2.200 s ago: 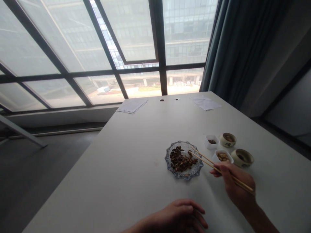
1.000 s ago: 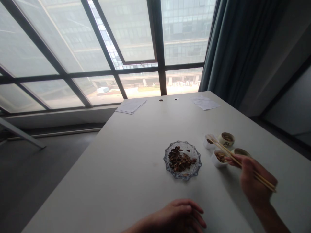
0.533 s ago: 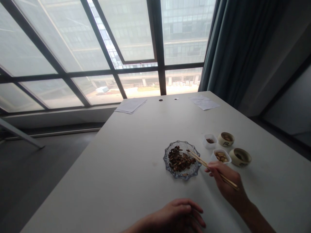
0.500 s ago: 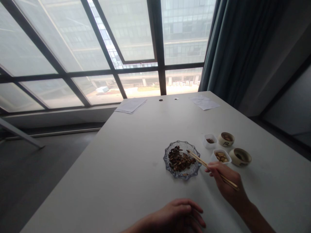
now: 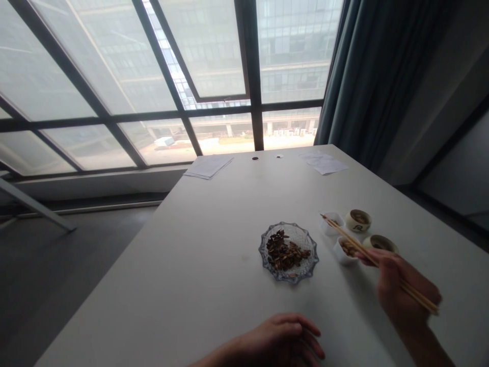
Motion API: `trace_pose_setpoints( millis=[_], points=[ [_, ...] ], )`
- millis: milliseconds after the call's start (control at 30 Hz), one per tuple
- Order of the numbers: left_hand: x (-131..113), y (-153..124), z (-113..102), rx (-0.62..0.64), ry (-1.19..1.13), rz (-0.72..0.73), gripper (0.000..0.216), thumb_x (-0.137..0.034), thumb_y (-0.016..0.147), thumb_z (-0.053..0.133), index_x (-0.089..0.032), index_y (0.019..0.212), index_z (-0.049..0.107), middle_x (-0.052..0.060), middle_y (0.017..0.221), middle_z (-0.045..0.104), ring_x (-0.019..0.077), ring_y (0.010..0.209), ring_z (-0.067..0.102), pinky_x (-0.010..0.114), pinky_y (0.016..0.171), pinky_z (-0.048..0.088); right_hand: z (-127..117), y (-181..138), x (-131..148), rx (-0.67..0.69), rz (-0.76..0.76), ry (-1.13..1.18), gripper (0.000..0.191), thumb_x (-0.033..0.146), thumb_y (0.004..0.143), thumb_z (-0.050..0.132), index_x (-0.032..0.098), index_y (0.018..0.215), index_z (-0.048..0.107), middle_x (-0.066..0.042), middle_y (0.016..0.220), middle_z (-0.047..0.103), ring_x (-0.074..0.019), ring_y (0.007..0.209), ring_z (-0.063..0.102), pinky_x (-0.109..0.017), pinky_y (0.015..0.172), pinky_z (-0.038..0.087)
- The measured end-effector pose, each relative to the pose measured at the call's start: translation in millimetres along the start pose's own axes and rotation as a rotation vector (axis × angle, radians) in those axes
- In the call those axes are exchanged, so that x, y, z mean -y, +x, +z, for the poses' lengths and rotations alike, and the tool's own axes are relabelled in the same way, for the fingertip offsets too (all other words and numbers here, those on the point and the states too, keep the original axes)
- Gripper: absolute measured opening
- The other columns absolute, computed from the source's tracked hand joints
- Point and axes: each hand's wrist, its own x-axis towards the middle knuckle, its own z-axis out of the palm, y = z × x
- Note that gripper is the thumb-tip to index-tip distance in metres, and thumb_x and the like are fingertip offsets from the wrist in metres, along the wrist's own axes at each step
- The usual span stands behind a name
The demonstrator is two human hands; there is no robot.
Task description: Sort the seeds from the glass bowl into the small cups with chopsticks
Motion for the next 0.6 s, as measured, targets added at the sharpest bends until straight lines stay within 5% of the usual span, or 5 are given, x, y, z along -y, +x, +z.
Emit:
trace_pose_setpoints(
  millis=[200, 367, 600],
  points=[
    [0, 0, 0, 0.005, -0.005, 0.002, 0.048, -0.045, 0.087, 0.079, -0.010, 0.119, 0.072, 0.016, 0.107, 0.076, 0.0218, 0.089, 0.076, 0.030, 0.079, 0.051, -7, 11, -20, -0.027, 0.153, 0.088, 0.020, 0.031, 0.103, 0.062, 0.020, 0.097, 0.076, -0.007, 0.089, 0.081, -0.0234, 0.071, 0.077, -0.036, 0.072, 0.062],
    [1, 0, -4, 0.011, 0.018, -0.008, 0.046, -0.045, 0.088, 0.078, -0.011, 0.119, 0.072, 0.016, 0.108, 0.076, 0.0213, 0.090, 0.075, 0.030, 0.081, 0.051, -2, 2, -8, -0.056, 0.163, 0.143, 0.020, 0.031, 0.103, 0.062, 0.020, 0.097, 0.077, -0.006, 0.088, 0.080, -0.0241, 0.070, 0.078, -0.038, 0.073, 0.062],
    [10, -1, 0, -0.031, 0.091, 0.064, 0.053, -0.052, 0.086, 0.078, -0.013, 0.120, 0.069, 0.016, 0.105, 0.074, 0.0220, 0.087, 0.075, 0.033, 0.083, 0.052, 7, -20, 13, 0.128, 0.185, 0.291, 0.017, 0.025, 0.103, 0.062, 0.023, 0.097, 0.078, -0.003, 0.090, 0.082, -0.0227, 0.078, 0.080, -0.034, 0.078, 0.065]
  ],
)
